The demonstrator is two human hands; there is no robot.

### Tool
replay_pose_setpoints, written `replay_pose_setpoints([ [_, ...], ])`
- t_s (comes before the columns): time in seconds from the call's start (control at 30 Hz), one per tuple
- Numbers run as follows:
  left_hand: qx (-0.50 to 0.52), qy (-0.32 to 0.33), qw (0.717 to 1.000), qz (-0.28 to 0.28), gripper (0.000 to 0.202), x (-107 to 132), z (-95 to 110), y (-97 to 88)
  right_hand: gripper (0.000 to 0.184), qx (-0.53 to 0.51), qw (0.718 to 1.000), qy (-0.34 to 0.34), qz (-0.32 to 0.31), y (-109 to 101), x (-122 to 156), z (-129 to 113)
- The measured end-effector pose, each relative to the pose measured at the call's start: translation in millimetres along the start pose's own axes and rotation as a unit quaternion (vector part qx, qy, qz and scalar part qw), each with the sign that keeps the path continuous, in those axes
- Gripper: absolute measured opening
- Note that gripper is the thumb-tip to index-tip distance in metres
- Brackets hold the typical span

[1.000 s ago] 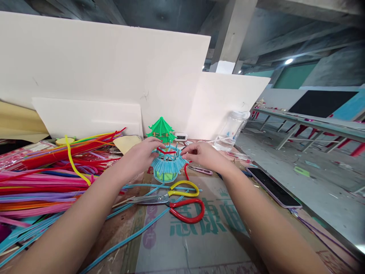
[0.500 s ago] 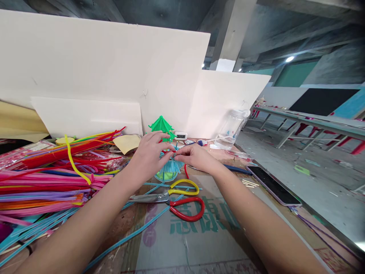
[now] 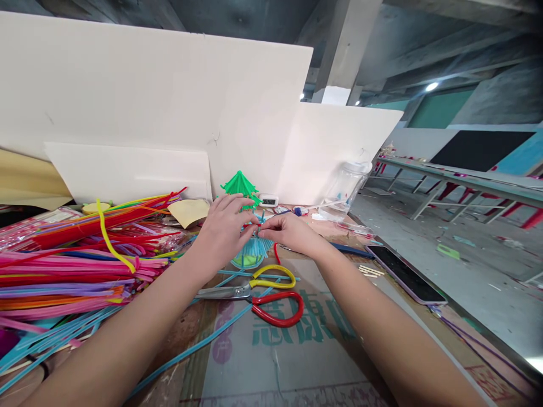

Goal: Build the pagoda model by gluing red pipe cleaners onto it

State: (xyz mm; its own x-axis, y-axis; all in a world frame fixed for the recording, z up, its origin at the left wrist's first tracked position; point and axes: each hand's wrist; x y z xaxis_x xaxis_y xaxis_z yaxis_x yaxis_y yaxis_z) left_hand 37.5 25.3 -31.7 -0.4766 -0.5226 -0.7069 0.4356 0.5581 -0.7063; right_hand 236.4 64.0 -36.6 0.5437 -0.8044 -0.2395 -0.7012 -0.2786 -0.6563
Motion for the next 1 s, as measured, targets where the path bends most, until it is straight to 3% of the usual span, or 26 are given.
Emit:
replay_pose_setpoints([
  [1.0, -0.010, 0.019, 1.000, 0.007, 0.014, -0.3, -2.1, 2.0, 0.028, 0.006, 1.000, 0.008, -0.005, -1.9, 2.8, -3.7],
])
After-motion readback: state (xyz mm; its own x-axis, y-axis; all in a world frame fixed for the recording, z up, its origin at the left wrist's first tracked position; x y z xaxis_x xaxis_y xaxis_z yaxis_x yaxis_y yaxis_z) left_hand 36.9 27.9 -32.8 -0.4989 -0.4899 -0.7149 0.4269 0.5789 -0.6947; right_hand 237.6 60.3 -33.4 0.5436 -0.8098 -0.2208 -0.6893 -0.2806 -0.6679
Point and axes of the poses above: each hand's wrist, its own x-axis away from the middle knuckle, its own y-axis out of the palm, z = x × y, and after that the axes turned 2 degrees about y, right-handed
